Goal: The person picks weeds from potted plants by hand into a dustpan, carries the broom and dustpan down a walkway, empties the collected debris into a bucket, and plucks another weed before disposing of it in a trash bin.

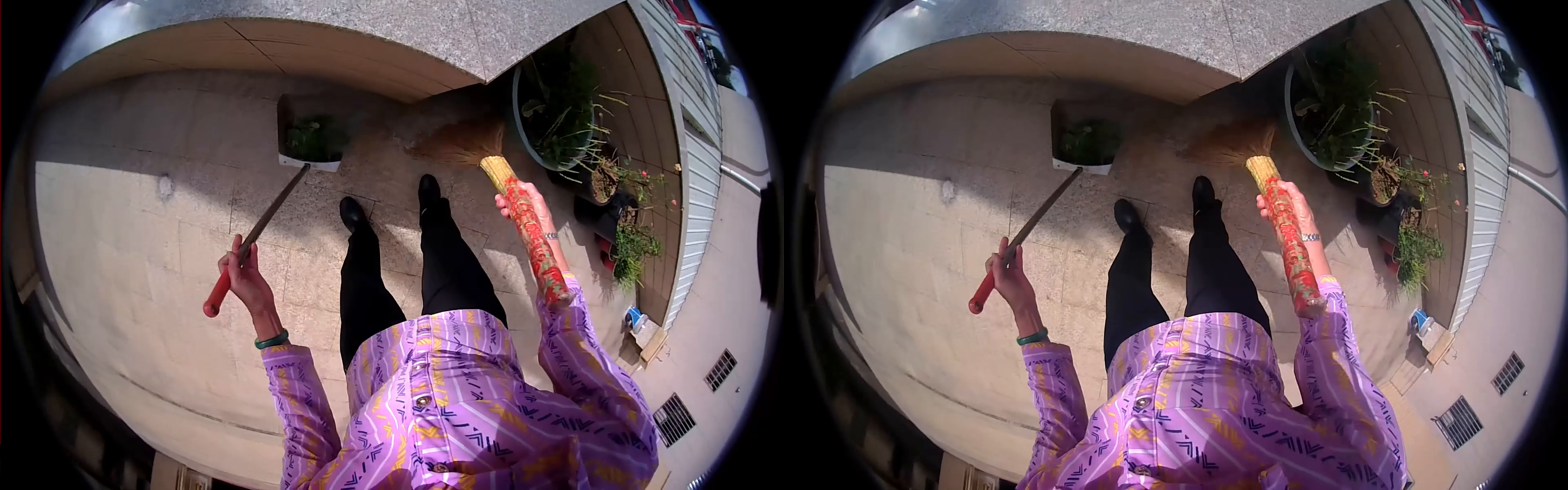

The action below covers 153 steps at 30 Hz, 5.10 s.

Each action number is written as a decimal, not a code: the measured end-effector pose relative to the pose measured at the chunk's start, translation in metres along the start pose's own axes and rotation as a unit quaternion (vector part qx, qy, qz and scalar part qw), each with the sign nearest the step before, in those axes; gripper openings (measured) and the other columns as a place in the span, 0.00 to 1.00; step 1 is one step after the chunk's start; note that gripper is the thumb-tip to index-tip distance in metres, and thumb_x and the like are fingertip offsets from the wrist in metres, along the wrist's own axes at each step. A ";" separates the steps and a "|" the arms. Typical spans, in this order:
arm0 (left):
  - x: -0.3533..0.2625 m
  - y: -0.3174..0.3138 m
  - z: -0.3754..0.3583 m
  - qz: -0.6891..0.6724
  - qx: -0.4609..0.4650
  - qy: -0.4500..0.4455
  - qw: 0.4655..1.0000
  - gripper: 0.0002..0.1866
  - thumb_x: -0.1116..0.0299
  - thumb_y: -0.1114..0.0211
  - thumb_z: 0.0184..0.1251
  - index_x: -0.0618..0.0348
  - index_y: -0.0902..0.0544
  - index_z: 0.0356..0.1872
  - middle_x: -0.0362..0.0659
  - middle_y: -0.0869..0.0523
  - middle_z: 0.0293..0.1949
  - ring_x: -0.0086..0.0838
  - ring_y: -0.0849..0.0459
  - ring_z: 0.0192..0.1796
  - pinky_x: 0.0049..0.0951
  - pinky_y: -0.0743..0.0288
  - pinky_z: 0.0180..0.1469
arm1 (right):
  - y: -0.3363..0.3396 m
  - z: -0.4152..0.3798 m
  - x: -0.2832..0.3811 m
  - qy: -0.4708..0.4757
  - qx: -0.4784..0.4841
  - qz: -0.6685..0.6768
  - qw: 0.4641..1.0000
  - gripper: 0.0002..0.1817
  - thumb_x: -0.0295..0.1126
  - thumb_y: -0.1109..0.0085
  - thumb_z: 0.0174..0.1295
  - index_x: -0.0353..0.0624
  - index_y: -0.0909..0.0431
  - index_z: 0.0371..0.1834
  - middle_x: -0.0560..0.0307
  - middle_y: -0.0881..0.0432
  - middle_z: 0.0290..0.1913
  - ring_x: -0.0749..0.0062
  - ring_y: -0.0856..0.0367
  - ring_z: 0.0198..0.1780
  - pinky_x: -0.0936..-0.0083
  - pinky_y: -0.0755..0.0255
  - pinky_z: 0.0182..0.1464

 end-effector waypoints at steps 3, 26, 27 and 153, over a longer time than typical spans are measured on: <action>-0.015 -0.028 0.037 0.072 0.034 -0.009 0.997 0.06 0.70 0.50 0.63 0.62 0.35 0.34 0.56 0.27 0.47 0.32 0.26 0.48 0.29 0.26 0.48 | 0.039 -0.036 -0.023 -0.043 -0.075 -0.046 0.995 0.20 0.39 0.45 0.50 0.34 0.32 0.39 0.51 0.24 0.27 0.69 0.23 0.23 0.78 0.26 0.22; -0.017 -0.172 0.184 0.399 0.174 -0.026 0.900 0.15 0.57 0.38 0.54 0.58 0.27 0.33 0.39 0.25 0.32 0.22 0.27 0.38 0.23 0.28 0.42 | 0.014 0.006 -0.144 -0.116 -0.091 -0.430 0.891 0.35 0.41 0.35 0.30 0.37 0.37 0.44 0.47 0.25 0.35 0.62 0.24 0.38 0.72 0.30 0.40; -0.016 -0.170 0.183 0.395 0.168 -0.011 0.903 0.16 0.56 0.38 0.54 0.58 0.27 0.32 0.37 0.29 0.27 0.21 0.26 0.35 0.21 0.28 0.38 | 0.005 -0.019 -0.135 -0.096 -0.110 -0.392 0.908 0.33 0.39 0.36 0.32 0.37 0.36 0.44 0.49 0.25 0.34 0.64 0.24 0.36 0.73 0.30 0.37; -0.258 0.195 0.263 0.183 0.061 -0.026 0.981 0.28 0.41 0.46 0.54 0.60 0.34 0.33 0.40 0.33 0.31 0.29 0.35 0.33 0.30 0.32 0.33 | -0.226 -0.047 -0.634 0.000 -0.347 -0.052 0.936 0.21 0.49 0.51 0.53 0.38 0.23 0.30 0.56 0.22 0.29 0.69 0.25 0.30 0.77 0.30 0.35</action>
Point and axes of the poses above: each hand's wrist, its own z-axis towards the middle knuckle, its own y-axis out of the back of the hand, x = y × z, the point moved 9 cm from there along z, towards the middle knuckle
